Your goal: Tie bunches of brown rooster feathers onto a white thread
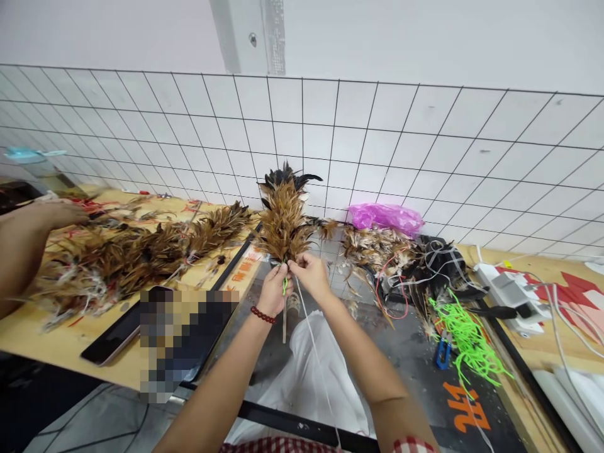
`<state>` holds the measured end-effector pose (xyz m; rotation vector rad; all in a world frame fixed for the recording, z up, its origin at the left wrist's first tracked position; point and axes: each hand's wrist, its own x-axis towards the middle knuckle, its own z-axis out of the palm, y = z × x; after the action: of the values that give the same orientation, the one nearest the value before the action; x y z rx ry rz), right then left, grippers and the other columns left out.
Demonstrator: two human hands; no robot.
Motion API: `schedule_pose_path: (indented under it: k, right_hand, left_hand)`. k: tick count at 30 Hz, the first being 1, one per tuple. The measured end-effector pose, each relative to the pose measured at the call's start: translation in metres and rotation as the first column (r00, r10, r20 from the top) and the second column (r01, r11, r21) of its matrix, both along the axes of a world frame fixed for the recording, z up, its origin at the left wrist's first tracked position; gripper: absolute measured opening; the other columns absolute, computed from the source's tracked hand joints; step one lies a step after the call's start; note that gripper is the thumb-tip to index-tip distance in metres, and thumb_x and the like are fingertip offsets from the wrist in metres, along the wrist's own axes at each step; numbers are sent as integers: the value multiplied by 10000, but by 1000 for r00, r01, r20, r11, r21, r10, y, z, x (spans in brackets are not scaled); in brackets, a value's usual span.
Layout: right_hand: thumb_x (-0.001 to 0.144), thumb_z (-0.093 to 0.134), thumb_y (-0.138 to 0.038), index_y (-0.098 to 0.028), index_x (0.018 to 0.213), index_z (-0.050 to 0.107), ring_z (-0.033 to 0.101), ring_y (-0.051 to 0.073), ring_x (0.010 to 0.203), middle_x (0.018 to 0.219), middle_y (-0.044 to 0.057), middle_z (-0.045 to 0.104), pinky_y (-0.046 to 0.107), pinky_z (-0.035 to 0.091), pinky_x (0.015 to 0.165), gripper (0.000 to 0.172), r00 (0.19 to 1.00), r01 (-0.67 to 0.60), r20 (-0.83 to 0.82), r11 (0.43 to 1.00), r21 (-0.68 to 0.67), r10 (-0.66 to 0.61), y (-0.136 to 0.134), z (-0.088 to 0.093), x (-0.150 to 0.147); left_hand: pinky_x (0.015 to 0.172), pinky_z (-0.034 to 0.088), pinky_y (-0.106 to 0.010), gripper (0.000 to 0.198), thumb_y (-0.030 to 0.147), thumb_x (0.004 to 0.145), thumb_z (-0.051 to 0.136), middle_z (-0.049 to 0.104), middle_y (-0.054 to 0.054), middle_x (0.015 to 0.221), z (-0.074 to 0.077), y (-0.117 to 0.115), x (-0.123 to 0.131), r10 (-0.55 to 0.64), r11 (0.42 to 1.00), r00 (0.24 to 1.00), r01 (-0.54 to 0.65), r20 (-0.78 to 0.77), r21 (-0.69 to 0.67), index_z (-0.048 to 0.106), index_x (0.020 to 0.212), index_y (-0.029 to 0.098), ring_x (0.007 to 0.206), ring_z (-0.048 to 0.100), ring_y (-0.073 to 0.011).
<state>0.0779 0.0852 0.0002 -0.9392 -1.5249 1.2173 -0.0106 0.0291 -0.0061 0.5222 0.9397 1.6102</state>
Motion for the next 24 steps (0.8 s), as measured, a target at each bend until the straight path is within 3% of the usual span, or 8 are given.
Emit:
schedule_pose_path:
  k: [2,6,8,10,12,15,20,24]
  right_hand:
    - [662,692,-444,-181,754,536,548,103,638,724,-11,575,221,443,580,320,999,13,-32,998,-57,-15,-6,-1,2]
    - [742,611,-500,-192,952,545,495,89,514,707,-14,588,201,368,475,378,965,-228,40,902,-367,261,-25,-2,17]
    - [829,510,-443,-173,884,594,460,89,484,609,-19,555,201,333,479,288,903,-237,298,938,-254,308,-32,6,29]
    - [878,437,-345,-167,841,635,517,114,579,659,16,597,218,351,546,269,761,-276,623,959,59,181,-36,23,39]
    - [886,415,-268,-177,884,655,571,149,726,818,63,648,237,357,605,256,541,-400,840,862,312,-53,-35,48,45]
    - [882,420,-239,-179,930,655,586,171,784,908,94,641,248,323,584,247,298,-596,913,692,406,-279,-28,89,44]
    - [842,492,-217,-161,817,668,568,145,712,874,80,637,259,230,525,187,176,-856,943,430,287,-281,-11,127,25]
    - [831,518,-239,-176,787,691,563,137,689,870,59,652,272,178,507,189,170,-843,945,455,286,-280,5,124,15]
  left_hand:
    - [355,183,-142,464,511,624,720,407,84,557,-2,1,-1,30,999,999,-29,-43,14,419,732,175,375,312,-8]
    - [358,204,-161,424,508,693,644,390,87,545,-9,3,-7,114,993,971,-113,-208,18,359,686,195,377,312,-25]
    - [373,221,-172,367,473,741,596,397,82,544,-12,3,-9,135,990,929,-141,-344,8,362,680,197,387,321,-37]
    - [406,252,-183,308,422,774,563,405,74,535,-14,2,-11,148,986,847,-164,-510,13,384,670,194,412,348,-54]
    - [456,289,-198,255,367,794,538,422,62,529,-13,-1,-11,150,986,726,-163,-671,43,416,659,188,454,388,-75]
    - [536,330,-225,194,303,818,507,483,30,549,-7,-7,-7,116,992,530,-99,-840,75,463,673,181,535,459,-113]
    - [649,399,-283,140,247,868,464,641,-96,766,9,-23,1,-49,999,103,19,-993,-47,554,882,140,740,608,-201]
    - [629,430,-310,254,310,909,404,644,-148,876,22,-41,5,-82,992,-305,70,-949,-108,556,976,118,764,641,-241]
